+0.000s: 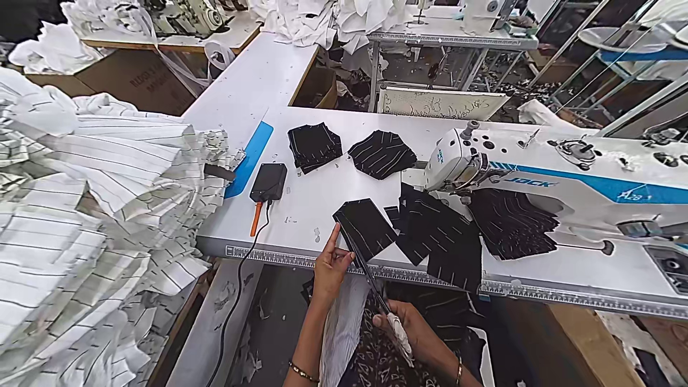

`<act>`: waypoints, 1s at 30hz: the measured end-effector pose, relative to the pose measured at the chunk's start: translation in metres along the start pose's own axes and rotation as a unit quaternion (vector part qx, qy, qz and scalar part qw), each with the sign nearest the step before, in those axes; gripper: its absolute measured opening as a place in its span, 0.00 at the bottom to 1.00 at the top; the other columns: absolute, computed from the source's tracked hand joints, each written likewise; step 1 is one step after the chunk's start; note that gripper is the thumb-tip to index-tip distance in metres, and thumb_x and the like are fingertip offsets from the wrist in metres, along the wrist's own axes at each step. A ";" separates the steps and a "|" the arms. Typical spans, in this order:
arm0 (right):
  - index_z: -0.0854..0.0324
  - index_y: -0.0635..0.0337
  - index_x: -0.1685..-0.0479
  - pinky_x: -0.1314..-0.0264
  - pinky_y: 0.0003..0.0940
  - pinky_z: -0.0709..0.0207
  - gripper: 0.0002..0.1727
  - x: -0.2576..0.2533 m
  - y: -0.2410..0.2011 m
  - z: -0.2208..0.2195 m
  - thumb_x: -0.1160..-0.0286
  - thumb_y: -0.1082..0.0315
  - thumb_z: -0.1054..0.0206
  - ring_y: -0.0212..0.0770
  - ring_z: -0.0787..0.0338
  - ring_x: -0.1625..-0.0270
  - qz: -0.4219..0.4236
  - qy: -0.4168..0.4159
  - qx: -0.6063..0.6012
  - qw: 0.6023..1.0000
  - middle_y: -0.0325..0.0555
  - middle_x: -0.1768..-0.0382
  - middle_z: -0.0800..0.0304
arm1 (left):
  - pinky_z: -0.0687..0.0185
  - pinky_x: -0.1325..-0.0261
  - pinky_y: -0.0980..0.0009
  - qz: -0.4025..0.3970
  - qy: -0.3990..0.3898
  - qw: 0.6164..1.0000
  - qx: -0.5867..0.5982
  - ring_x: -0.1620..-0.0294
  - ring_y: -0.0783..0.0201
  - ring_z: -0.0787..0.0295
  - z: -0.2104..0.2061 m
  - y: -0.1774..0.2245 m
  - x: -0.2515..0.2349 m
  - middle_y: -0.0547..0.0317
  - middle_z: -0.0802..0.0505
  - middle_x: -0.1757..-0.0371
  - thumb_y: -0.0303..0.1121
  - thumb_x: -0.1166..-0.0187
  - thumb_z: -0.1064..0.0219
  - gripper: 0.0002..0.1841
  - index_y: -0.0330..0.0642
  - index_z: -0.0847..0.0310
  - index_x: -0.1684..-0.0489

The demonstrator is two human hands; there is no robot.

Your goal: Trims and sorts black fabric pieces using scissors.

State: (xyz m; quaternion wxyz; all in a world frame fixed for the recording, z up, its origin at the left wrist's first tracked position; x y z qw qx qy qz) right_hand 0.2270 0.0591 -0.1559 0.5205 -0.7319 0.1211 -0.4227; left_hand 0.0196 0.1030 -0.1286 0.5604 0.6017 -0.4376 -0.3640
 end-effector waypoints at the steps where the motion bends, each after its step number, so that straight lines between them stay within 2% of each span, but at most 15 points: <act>1: 0.24 0.49 0.71 0.78 0.20 0.32 0.19 0.000 0.000 0.000 0.26 0.46 0.27 0.21 0.27 0.84 0.000 0.000 -0.002 1.000 0.25 0.86 0.27 | 0.17 0.65 0.81 0.003 -0.010 1.000 -0.007 0.75 0.78 0.15 0.000 0.000 -0.001 0.60 0.06 0.61 0.16 0.32 0.31 0.43 0.28 0.48 0.10; 6: 0.25 0.50 0.68 0.78 0.19 0.31 0.19 -0.004 -0.012 -0.002 0.24 0.46 0.30 0.22 0.27 0.84 -0.022 -0.023 -0.026 0.999 0.26 0.84 0.27 | 0.18 0.67 0.79 0.053 -0.092 0.993 -0.049 0.78 0.75 0.16 -0.001 0.000 -0.005 0.61 0.09 0.69 0.18 0.32 0.31 0.52 0.34 0.65 0.06; 11: 0.24 0.51 0.68 0.78 0.20 0.31 0.17 -0.008 -0.016 -0.002 0.22 0.49 0.29 0.22 0.26 0.84 -0.021 -0.026 -0.022 0.999 0.27 0.85 0.26 | 0.16 0.67 0.78 0.074 -0.129 0.986 -0.069 0.77 0.75 0.16 -0.001 0.000 -0.005 0.57 0.09 0.61 0.16 0.33 0.32 0.56 0.38 0.73 0.05; 14: 0.23 0.51 0.69 0.79 0.19 0.31 0.16 -0.007 -0.014 -0.001 0.22 0.51 0.28 0.22 0.27 0.84 -0.013 -0.020 -0.030 0.999 0.26 0.85 0.26 | 0.17 0.69 0.78 0.075 -0.132 0.986 -0.069 0.79 0.74 0.16 -0.001 0.000 -0.005 0.60 0.10 0.68 0.16 0.34 0.31 0.56 0.38 0.73 0.05; 18: 0.25 0.50 0.69 0.79 0.18 0.30 0.16 -0.009 -0.018 -0.003 0.21 0.51 0.31 0.22 0.26 0.84 -0.011 -0.022 -0.065 0.998 0.26 0.85 0.26 | 0.16 0.67 0.78 0.070 -0.147 0.983 -0.085 0.78 0.75 0.15 -0.003 0.000 -0.002 0.60 0.09 0.66 0.17 0.33 0.31 0.56 0.37 0.72 0.05; 21: 0.27 0.48 0.69 0.78 0.19 0.30 0.17 -0.015 -0.024 -0.004 0.19 0.48 0.33 0.22 0.26 0.83 -0.010 -0.031 -0.058 0.998 0.25 0.84 0.27 | 0.16 0.69 0.77 0.065 -0.159 0.980 -0.099 0.79 0.75 0.16 -0.008 -0.001 0.002 0.62 0.11 0.71 0.18 0.34 0.31 0.56 0.37 0.73 0.05; 23: 0.26 0.50 0.69 0.78 0.19 0.31 0.16 -0.016 -0.026 -0.003 0.19 0.51 0.31 0.22 0.26 0.83 -0.014 -0.022 -0.045 0.999 0.26 0.84 0.27 | 0.15 0.67 0.77 0.067 -0.162 0.980 -0.098 0.78 0.75 0.15 -0.008 0.001 0.005 0.59 0.09 0.65 0.18 0.34 0.31 0.57 0.37 0.75 0.05; 26: 0.25 0.51 0.70 0.79 0.20 0.31 0.16 -0.014 -0.022 -0.003 0.21 0.52 0.29 0.23 0.26 0.84 -0.011 -0.010 -0.042 0.999 0.27 0.84 0.26 | 0.14 0.65 0.76 0.067 -0.157 0.979 -0.116 0.77 0.73 0.13 -0.007 0.003 0.006 0.58 0.09 0.66 0.18 0.36 0.31 0.57 0.37 0.73 0.05; 28: 0.24 0.51 0.70 0.79 0.19 0.31 0.16 -0.014 -0.022 -0.002 0.21 0.52 0.29 0.22 0.26 0.84 -0.003 -0.006 -0.051 0.999 0.26 0.85 0.26 | 0.13 0.63 0.75 0.067 -0.158 0.976 -0.134 0.75 0.73 0.13 -0.008 0.003 0.007 0.54 0.09 0.60 0.18 0.35 0.31 0.57 0.37 0.73 0.05; 30: 0.24 0.50 0.70 0.79 0.19 0.30 0.16 -0.014 -0.026 -0.002 0.21 0.51 0.30 0.22 0.26 0.84 0.001 -0.004 -0.056 0.998 0.26 0.84 0.25 | 0.14 0.62 0.75 0.062 -0.157 0.973 -0.157 0.74 0.72 0.13 -0.008 0.006 0.008 0.53 0.10 0.60 0.19 0.35 0.30 0.56 0.37 0.71 0.05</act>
Point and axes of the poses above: each hand's wrist, its own x-axis away from the middle knuckle, its own z-axis out of the back of the hand, y = z × x, the point moved 6 cm from there along -x, towards the middle knuckle
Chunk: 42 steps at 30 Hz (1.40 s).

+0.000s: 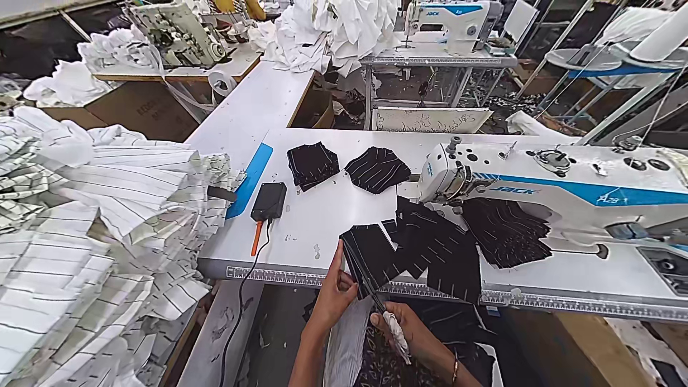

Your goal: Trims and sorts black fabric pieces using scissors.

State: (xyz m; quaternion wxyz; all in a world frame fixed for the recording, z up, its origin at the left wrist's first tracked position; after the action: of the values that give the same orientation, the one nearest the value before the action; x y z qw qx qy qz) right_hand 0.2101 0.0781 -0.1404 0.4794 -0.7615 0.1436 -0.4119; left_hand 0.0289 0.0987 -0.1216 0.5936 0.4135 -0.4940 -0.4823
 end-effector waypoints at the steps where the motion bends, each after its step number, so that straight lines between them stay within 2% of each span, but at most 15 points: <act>1: 0.24 0.50 0.70 0.78 0.19 0.30 0.16 -0.001 -0.003 0.000 0.20 0.51 0.31 0.22 0.26 0.83 0.001 0.000 0.000 1.000 0.26 0.84 0.26 | 0.14 0.62 0.74 -0.005 0.002 1.000 -0.012 0.74 0.72 0.13 0.000 0.002 0.001 0.52 0.10 0.59 0.19 0.35 0.30 0.56 0.37 0.70 0.05; 3: 0.24 0.50 0.68 0.77 0.19 0.30 0.16 -0.004 -0.008 0.002 0.20 0.50 0.31 0.22 0.26 0.83 0.001 -0.001 0.007 1.000 0.26 0.83 0.26 | 0.14 0.62 0.74 -0.022 0.003 0.999 -0.027 0.72 0.73 0.14 -0.001 0.004 0.004 0.46 0.12 0.43 0.19 0.36 0.29 0.55 0.36 0.65 0.05; 4: 0.24 0.50 0.66 0.77 0.19 0.30 0.17 -0.007 -0.009 0.003 0.20 0.48 0.32 0.22 0.26 0.83 0.003 0.001 0.014 1.000 0.25 0.84 0.27 | 0.16 0.61 0.75 -0.026 -0.011 0.999 -0.032 0.70 0.75 0.15 -0.001 0.005 0.005 0.42 0.20 0.25 0.20 0.35 0.29 0.55 0.38 0.65 0.04; 5: 0.25 0.51 0.65 0.76 0.19 0.30 0.17 -0.008 -0.010 0.004 0.20 0.48 0.32 0.22 0.26 0.82 0.003 0.003 0.024 1.000 0.26 0.83 0.27 | 0.16 0.61 0.76 -0.030 -0.020 0.999 -0.036 0.69 0.77 0.15 -0.001 0.006 0.006 0.42 0.28 0.16 0.21 0.35 0.30 0.55 0.39 0.65 0.04; 11: 0.23 0.51 0.70 0.79 0.19 0.31 0.15 -0.011 -0.008 0.002 0.22 0.54 0.29 0.22 0.27 0.85 0.017 0.023 0.000 1.000 0.27 0.86 0.26 | 0.16 0.61 0.76 -0.042 -0.019 0.999 -0.024 0.67 0.78 0.15 0.000 0.003 0.006 0.45 0.41 0.07 0.17 0.37 0.30 0.50 0.38 0.54 0.06; 14: 0.24 0.52 0.69 0.78 0.21 0.30 0.15 -0.012 -0.009 0.009 0.21 0.54 0.30 0.23 0.26 0.84 0.035 0.063 0.005 0.997 0.27 0.85 0.26 | 0.19 0.61 0.73 -0.041 -0.012 0.996 -0.081 0.63 0.72 0.16 0.002 0.002 0.008 0.41 0.42 0.07 0.17 0.37 0.30 0.47 0.38 0.44 0.08; 17: 0.21 0.54 0.67 0.80 0.22 0.28 0.14 -0.015 -0.022 0.027 0.24 0.54 0.28 0.24 0.24 0.86 0.105 0.161 0.005 0.981 0.28 0.86 0.23 | 0.11 0.46 0.54 -0.123 -0.006 0.969 -0.214 0.42 0.48 0.07 0.001 0.043 0.023 0.41 0.33 0.10 0.14 0.41 0.31 0.45 0.34 0.39 0.11; 20: 0.21 0.55 0.68 0.82 0.23 0.26 0.10 -0.015 -0.041 0.047 0.25 0.61 0.30 0.23 0.23 0.86 0.198 0.259 0.008 0.945 0.27 0.86 0.22 | 0.12 0.54 0.63 -0.218 -0.016 0.945 -0.242 0.49 0.57 0.07 0.004 0.090 0.040 0.48 0.30 0.11 0.15 0.42 0.31 0.44 0.36 0.35 0.13; 25: 0.21 0.56 0.72 0.80 0.16 0.33 0.13 -0.023 -0.063 0.066 0.34 0.57 0.28 0.15 0.27 0.84 0.304 0.356 0.140 0.873 0.22 0.86 0.25 | 0.13 0.55 0.57 -0.231 0.078 0.916 -0.318 0.54 0.52 0.07 0.038 0.116 0.004 0.47 0.27 0.12 0.10 0.46 0.34 0.45 0.35 0.33 0.14; 31: 0.21 0.64 0.75 0.78 0.16 0.32 0.19 -0.023 -0.062 0.062 0.36 0.57 0.22 0.19 0.26 0.82 0.365 0.362 0.237 0.824 0.36 0.85 0.20 | 0.17 0.60 0.66 -0.259 0.066 0.948 -0.172 0.59 0.67 0.11 0.081 0.161 -0.079 0.40 0.33 0.10 0.19 0.37 0.30 0.42 0.31 0.38 0.13; 35: 0.20 0.69 0.73 0.76 0.23 0.29 0.19 -0.017 -0.067 0.059 0.37 0.59 0.21 0.26 0.22 0.81 0.346 0.368 0.276 0.818 0.44 0.83 0.18 | 0.20 0.63 0.75 -0.181 0.138 0.972 -0.066 0.70 0.76 0.18 0.157 0.151 -0.160 0.50 0.12 0.41 0.21 0.34 0.33 0.45 0.41 0.47 0.08; 36: 0.20 0.69 0.73 0.76 0.22 0.29 0.19 -0.017 -0.066 0.059 0.37 0.60 0.21 0.26 0.21 0.81 0.345 0.370 0.278 0.817 0.44 0.83 0.17 | 0.20 0.61 0.75 -0.150 0.132 0.979 -0.048 0.69 0.75 0.18 0.173 0.137 -0.181 0.49 0.12 0.39 0.19 0.33 0.35 0.46 0.46 0.49 0.06; 38: 0.20 0.69 0.73 0.77 0.22 0.29 0.19 -0.019 -0.066 0.060 0.37 0.60 0.20 0.26 0.22 0.81 0.347 0.373 0.270 0.817 0.44 0.83 0.18 | 0.18 0.54 0.72 -0.091 0.121 0.988 -0.032 0.63 0.71 0.15 0.198 0.106 -0.219 0.45 0.13 0.39 0.14 0.32 0.38 0.47 0.46 0.52 0.05; 40: 0.20 0.69 0.73 0.77 0.23 0.29 0.20 -0.018 -0.063 0.060 0.37 0.59 0.20 0.28 0.21 0.82 0.343 0.380 0.268 0.816 0.45 0.83 0.17 | 0.17 0.41 0.61 -0.026 0.100 0.994 -0.029 0.42 0.56 0.14 0.210 0.072 -0.242 0.35 0.25 0.20 0.12 0.30 0.40 0.46 0.44 0.54 0.05; 42: 0.18 0.70 0.72 0.77 0.26 0.26 0.20 -0.018 -0.064 0.060 0.38 0.59 0.20 0.31 0.18 0.81 0.337 0.385 0.275 0.814 0.47 0.83 0.15 | 0.19 0.33 0.53 0.011 0.097 0.995 -0.034 0.28 0.47 0.19 0.217 0.052 -0.251 0.36 0.38 0.10 0.12 0.28 0.40 0.45 0.44 0.53 0.05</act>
State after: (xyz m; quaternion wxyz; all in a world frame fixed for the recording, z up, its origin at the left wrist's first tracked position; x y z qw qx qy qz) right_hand 0.2335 0.1575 -0.1064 0.6827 -0.2810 0.4454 -0.5065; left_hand -0.1879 0.3519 -0.0819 0.6576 0.4325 -0.4219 -0.4500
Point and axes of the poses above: each hand's wrist, its own x-axis away from the middle knuckle, its own z-axis out of the back of the hand, y = z × x, the point moved 6 cm from there along -x, towards the middle knuckle
